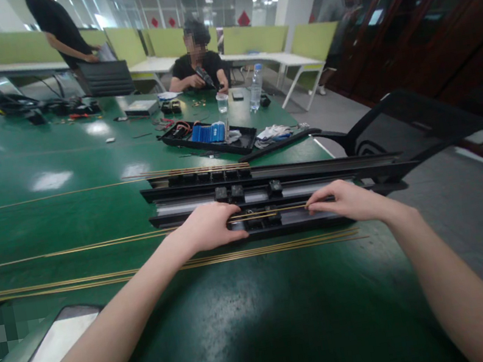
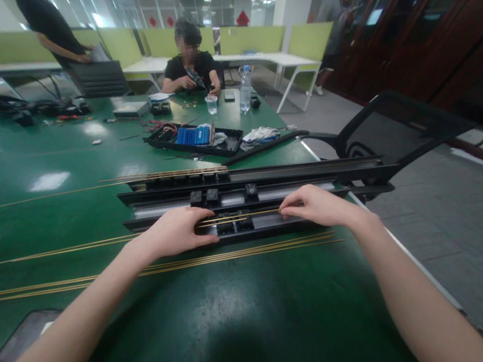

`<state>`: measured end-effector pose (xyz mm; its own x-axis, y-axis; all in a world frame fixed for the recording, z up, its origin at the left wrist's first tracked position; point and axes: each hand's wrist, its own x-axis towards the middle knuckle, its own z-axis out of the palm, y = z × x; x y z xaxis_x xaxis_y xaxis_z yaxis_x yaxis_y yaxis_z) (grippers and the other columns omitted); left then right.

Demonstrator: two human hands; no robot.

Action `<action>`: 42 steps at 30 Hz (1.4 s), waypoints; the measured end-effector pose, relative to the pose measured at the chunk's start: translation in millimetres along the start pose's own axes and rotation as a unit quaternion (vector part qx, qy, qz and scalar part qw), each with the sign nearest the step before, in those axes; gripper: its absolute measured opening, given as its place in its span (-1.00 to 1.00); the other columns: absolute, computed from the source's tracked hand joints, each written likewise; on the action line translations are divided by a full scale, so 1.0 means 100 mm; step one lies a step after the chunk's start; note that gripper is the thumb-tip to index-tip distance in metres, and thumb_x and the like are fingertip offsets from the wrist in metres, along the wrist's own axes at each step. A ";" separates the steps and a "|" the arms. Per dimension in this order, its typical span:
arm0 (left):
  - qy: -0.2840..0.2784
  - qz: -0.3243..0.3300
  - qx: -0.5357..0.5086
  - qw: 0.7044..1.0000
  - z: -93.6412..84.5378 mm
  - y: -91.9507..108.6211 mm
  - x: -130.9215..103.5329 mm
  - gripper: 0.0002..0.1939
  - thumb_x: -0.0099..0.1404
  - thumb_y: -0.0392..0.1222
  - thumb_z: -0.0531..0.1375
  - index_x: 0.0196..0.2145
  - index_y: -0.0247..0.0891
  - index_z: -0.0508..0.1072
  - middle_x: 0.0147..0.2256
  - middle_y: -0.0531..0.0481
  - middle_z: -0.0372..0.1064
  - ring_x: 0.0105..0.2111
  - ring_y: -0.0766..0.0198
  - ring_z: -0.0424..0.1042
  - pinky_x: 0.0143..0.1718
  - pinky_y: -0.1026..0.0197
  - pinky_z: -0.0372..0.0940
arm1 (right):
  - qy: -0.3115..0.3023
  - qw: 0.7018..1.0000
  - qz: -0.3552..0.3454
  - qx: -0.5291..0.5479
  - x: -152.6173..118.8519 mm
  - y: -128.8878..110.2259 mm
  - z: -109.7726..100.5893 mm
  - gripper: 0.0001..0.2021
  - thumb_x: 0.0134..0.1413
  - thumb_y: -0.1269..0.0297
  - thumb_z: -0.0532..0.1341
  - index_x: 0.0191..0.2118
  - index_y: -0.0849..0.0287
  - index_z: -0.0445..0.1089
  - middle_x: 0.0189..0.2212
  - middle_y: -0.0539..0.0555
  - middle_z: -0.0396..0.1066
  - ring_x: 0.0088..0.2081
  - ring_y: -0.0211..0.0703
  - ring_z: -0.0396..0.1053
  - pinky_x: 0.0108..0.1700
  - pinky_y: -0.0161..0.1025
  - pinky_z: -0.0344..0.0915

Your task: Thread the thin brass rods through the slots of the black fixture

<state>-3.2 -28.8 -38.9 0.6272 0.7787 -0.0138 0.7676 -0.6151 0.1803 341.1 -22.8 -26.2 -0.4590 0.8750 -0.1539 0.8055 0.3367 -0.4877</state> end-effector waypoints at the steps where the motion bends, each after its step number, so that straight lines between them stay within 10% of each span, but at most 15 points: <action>1: 0.000 0.000 0.000 1.000 0.00 0.00 0.00 -0.39 0.23 0.27 0.15 0.06 -0.20 0.48 -0.02 -0.14 0.54 -0.07 0.01 0.53 -0.10 0.11 0.35 | -0.001 1.000 0.001 -0.001 0.00 0.00 0.00 -0.68 0.17 0.01 0.18 -0.20 0.05 0.62 -0.21 0.01 0.62 -0.17 0.01 0.52 -0.09 -0.17 0.36; 42: -0.004 -0.004 -0.004 1.000 0.00 -0.01 0.00 -0.37 0.23 0.27 0.15 0.09 -0.21 0.47 0.00 -0.17 0.53 -0.05 -0.02 0.53 -0.07 0.09 0.36 | -0.033 0.998 0.057 0.003 -0.14 0.21 -0.23 -0.66 0.11 -0.05 0.23 -0.18 0.02 0.63 -0.21 0.00 0.62 -0.17 0.06 0.52 -0.07 -0.12 0.37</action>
<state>-3.9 -27.7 -39.5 0.6223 0.7825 -0.0228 0.7714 -0.6080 0.1878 372.5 -19.7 -14.2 -0.3887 0.8828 -0.2639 0.8514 0.2346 -0.4692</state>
